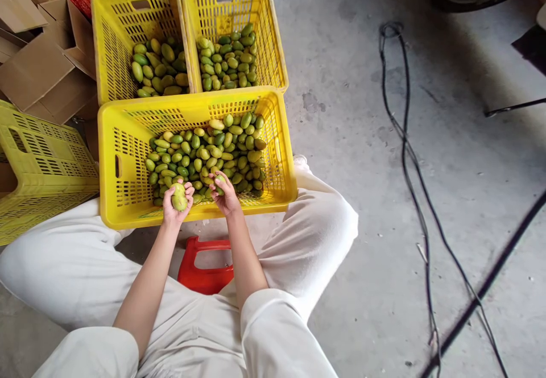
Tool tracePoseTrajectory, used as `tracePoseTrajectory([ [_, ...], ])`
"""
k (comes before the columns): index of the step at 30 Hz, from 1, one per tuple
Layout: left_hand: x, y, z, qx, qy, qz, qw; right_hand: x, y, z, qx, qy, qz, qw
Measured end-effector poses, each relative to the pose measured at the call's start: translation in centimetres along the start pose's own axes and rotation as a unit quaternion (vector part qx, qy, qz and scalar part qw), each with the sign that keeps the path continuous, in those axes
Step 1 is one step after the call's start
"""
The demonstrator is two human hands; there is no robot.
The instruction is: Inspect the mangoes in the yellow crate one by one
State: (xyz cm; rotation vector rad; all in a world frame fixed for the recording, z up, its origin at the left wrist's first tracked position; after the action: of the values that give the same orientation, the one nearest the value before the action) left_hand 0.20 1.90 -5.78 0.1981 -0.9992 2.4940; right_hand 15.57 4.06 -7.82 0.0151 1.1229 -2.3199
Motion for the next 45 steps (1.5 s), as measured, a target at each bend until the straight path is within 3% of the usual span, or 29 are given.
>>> tracePoseTrajectory([
  [9,0.1,-0.1,0.0,-0.003,-0.022,0.011,1.0,-0.3,-0.3,0.4,-0.012,-0.012,-0.062,0.998],
  [18,-0.2,0.0,-0.4,0.031,-0.031,0.041,0.998,-0.1,-0.3,0.3,0.005,0.011,0.007,1.0],
  [24,0.1,-0.1,-0.5,0.042,-0.031,0.066,0.996,0.2,0.0,0.0,-0.011,0.021,-0.008,1.0],
  [33,0.1,-0.3,0.1,0.022,-0.032,0.031,0.999,-0.1,-0.2,-0.1,0.001,-0.01,-0.019,1.0],
  [38,0.1,0.0,0.1,0.008,-0.021,0.009,1.0,0.3,0.5,-0.7,0.061,-0.024,-0.012,0.998],
  [42,-0.2,0.2,-0.3,0.008,0.001,-0.027,1.0,0.3,0.4,-0.8,0.041,0.007,-0.019,0.999],
  [45,-0.5,0.3,-0.7,0.038,0.003,-0.043,0.998,0.0,0.0,-0.6,0.03,0.015,-0.018,0.999],
])
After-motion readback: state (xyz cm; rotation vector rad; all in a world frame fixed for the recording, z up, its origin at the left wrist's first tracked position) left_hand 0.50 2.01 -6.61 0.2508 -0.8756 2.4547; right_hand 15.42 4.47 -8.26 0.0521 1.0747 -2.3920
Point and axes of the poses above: each hand's wrist, its own z-axis away from the middle knuckle, its own y-axis out of the back of the hand, x = y × z, the point moved 2 cm from there along -z, towards the middle knuckle, and after that the axes turned 5 degrees about x, right-handed, at the moved point
